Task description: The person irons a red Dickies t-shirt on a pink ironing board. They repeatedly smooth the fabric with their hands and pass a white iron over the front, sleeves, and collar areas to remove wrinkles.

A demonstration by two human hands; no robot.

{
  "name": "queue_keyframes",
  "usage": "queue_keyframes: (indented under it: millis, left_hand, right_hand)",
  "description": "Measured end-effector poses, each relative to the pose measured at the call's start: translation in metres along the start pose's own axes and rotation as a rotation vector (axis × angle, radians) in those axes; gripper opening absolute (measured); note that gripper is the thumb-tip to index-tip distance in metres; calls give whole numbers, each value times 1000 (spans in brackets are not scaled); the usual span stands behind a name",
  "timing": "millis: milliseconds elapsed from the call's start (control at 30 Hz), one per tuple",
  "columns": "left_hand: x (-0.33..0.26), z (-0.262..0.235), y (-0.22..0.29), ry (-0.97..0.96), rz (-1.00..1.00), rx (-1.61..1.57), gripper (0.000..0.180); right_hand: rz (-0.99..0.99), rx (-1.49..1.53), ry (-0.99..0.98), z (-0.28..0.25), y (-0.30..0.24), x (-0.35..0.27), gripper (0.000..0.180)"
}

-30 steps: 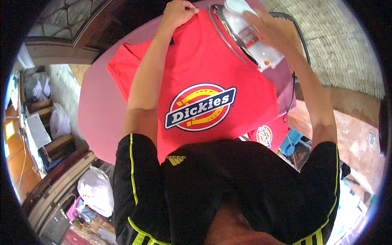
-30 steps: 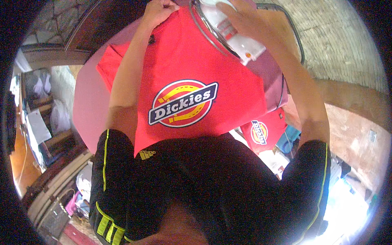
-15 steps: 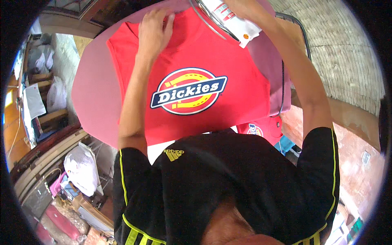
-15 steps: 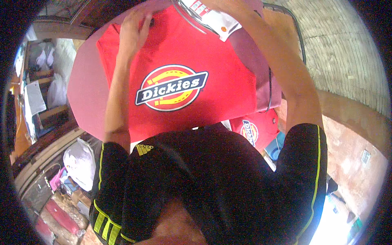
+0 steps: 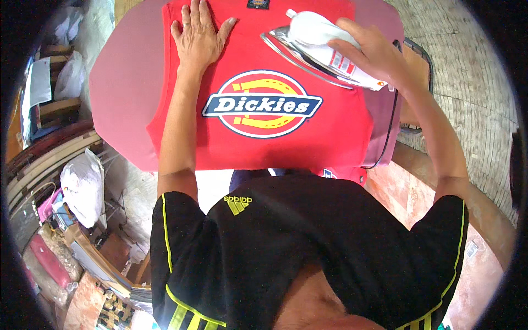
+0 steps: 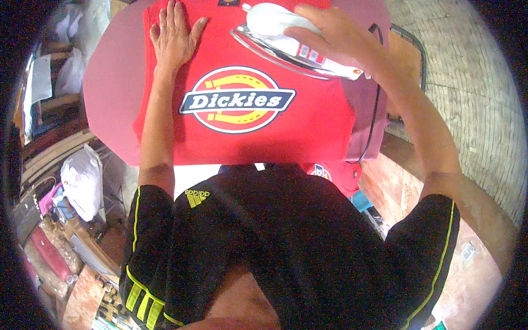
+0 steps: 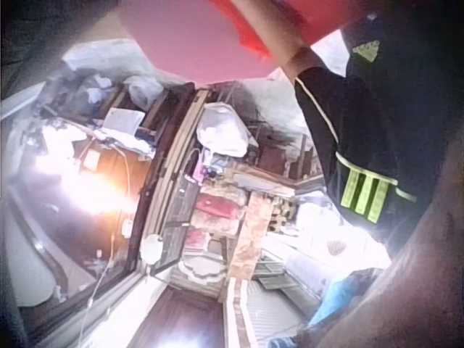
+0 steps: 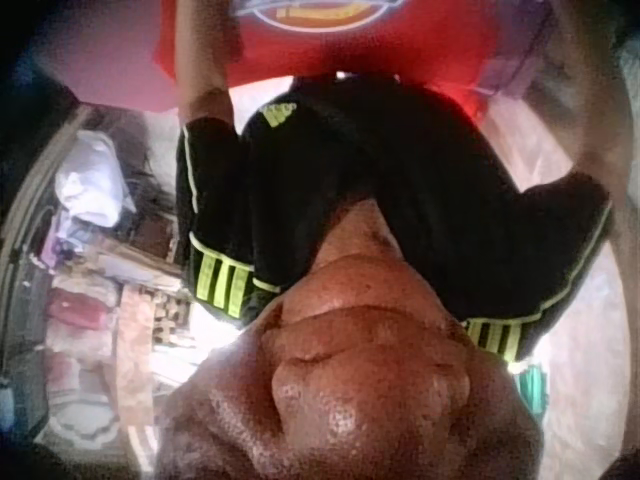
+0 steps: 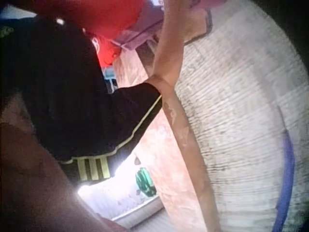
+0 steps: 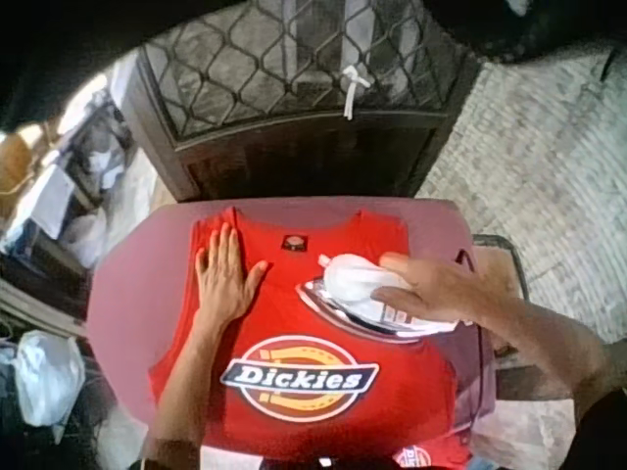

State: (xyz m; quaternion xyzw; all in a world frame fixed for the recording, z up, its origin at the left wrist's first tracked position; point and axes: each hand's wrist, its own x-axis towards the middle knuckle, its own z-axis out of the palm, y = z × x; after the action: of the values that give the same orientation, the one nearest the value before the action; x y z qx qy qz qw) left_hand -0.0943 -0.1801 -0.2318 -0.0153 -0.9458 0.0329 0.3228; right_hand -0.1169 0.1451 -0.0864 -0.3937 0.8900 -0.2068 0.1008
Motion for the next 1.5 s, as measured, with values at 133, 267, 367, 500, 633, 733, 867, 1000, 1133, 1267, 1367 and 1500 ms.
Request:
queue_keyframes:
  millis: [133,267,367,500,633,733,867,1000,1133,1267,1367,1500]
  left_hand:
    - [-1,8,-26,-180,29,-66,62]
    - [5,5,-54,-200,128,-166,57]
    - [10,8,-59,-188,144,-147,57]
    - [12,4,-59,-263,118,-163,58]
    - [16,6,-68,-293,138,-231,57]
    - [16,4,-74,-325,148,-243,56]
    - [13,-4,-72,-330,79,-128,54]
    - [16,8,-82,-303,86,-194,52]
    - [27,15,-94,-338,103,-204,52]
    - [18,12,-117,-327,65,-244,51]
    - [27,16,-116,-306,72,-246,49]
    - [29,23,-126,-261,17,-302,48]
  right_hand:
    - [-97,64,15,17,-14,36,37]
    - [-100,105,-49,17,-39,67,35]
    - [-102,32,-70,15,-42,69,35]
    - [-63,-68,-97,8,-42,57,32]
    - [-214,-38,-23,20,-46,78,33]
    - [-277,-28,-61,25,-51,94,32]
    - [-264,61,-101,22,-45,89,31]
    - [-134,39,-142,16,-66,98,31]
    - [-226,-27,-104,21,-63,117,32]
    - [-301,-30,-12,30,-56,126,33]
    - [-119,18,40,33,-67,126,35]
    - [229,230,29,27,-107,144,40]
